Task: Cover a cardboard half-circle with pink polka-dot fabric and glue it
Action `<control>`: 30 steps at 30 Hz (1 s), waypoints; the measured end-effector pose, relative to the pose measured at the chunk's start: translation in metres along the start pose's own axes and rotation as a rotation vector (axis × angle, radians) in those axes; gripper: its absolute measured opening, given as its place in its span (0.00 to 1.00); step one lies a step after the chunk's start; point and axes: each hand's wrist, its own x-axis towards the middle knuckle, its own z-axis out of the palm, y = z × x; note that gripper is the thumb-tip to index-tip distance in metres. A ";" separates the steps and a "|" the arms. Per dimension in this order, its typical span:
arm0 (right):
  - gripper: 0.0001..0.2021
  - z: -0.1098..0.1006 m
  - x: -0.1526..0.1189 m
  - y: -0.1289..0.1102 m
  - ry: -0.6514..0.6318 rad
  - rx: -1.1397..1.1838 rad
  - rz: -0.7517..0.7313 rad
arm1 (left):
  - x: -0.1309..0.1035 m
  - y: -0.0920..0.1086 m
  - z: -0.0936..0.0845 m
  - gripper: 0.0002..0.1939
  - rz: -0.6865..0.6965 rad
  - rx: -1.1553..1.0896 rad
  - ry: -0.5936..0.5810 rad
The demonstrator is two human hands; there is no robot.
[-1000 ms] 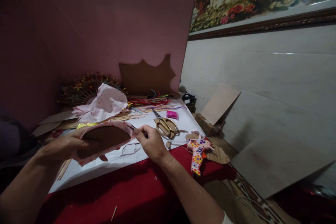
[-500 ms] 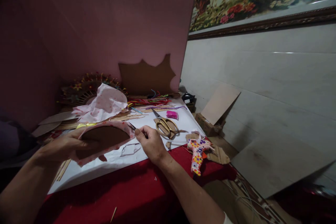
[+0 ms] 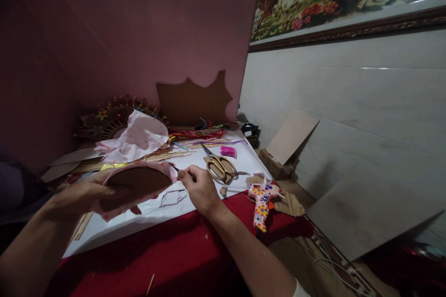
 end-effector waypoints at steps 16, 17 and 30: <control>0.19 0.003 0.004 0.000 -0.021 0.000 -0.047 | 0.001 0.000 -0.001 0.32 0.001 0.003 -0.034; 0.18 0.003 0.003 0.000 -0.015 0.008 -0.042 | 0.002 0.001 0.001 0.32 0.002 0.003 -0.031; 0.18 0.000 0.003 -0.006 -0.047 -0.014 -0.055 | 0.001 0.002 0.001 0.30 -0.031 0.020 -0.027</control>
